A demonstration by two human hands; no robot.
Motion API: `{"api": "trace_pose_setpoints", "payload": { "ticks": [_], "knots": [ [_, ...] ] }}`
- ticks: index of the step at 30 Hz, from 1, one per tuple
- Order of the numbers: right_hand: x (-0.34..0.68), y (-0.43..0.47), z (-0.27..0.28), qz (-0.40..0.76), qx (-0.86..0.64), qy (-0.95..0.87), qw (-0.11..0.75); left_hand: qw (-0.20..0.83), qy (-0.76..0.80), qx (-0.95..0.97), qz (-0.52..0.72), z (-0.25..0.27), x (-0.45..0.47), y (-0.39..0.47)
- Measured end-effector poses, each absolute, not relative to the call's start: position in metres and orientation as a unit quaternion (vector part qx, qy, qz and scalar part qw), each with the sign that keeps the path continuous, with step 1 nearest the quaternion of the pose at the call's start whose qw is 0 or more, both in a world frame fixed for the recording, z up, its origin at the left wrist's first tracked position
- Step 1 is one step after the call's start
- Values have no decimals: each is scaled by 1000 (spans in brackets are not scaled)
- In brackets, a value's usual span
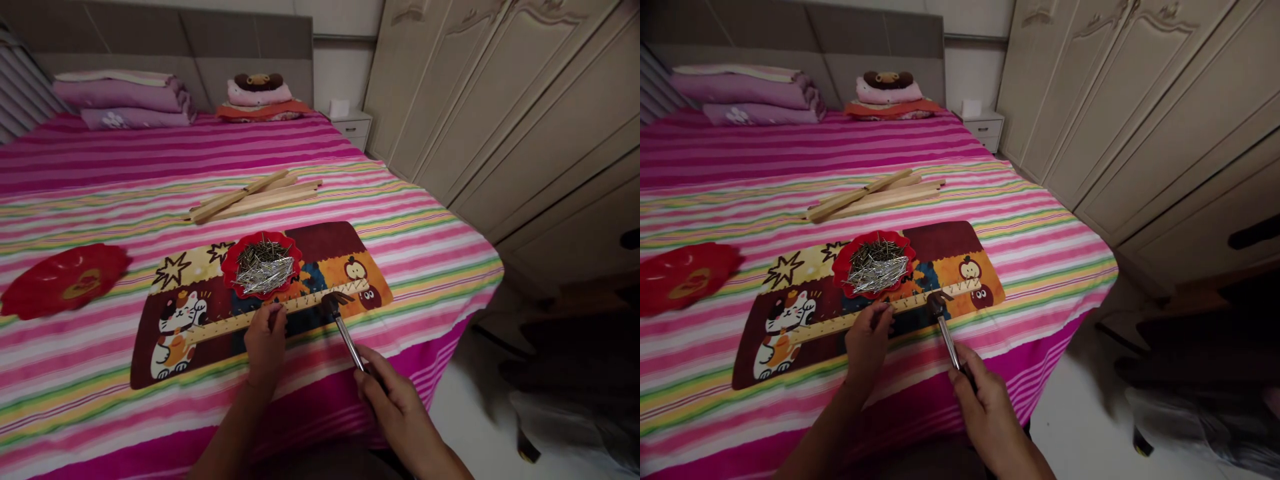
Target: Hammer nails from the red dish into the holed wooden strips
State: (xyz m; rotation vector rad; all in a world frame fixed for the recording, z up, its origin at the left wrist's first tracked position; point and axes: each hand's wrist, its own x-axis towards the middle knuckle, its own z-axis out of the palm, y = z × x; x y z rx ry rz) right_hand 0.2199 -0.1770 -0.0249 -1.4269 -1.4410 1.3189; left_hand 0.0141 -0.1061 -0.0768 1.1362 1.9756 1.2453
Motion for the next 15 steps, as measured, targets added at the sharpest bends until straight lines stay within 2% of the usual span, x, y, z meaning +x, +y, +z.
{"api": "trace_pose_setpoints", "payload": {
  "ticks": [15],
  "knots": [
    [197, -162, 7, 502, -494, -641, 305, 134, 700, 559, 424, -79, 16, -108]
  ]
}}
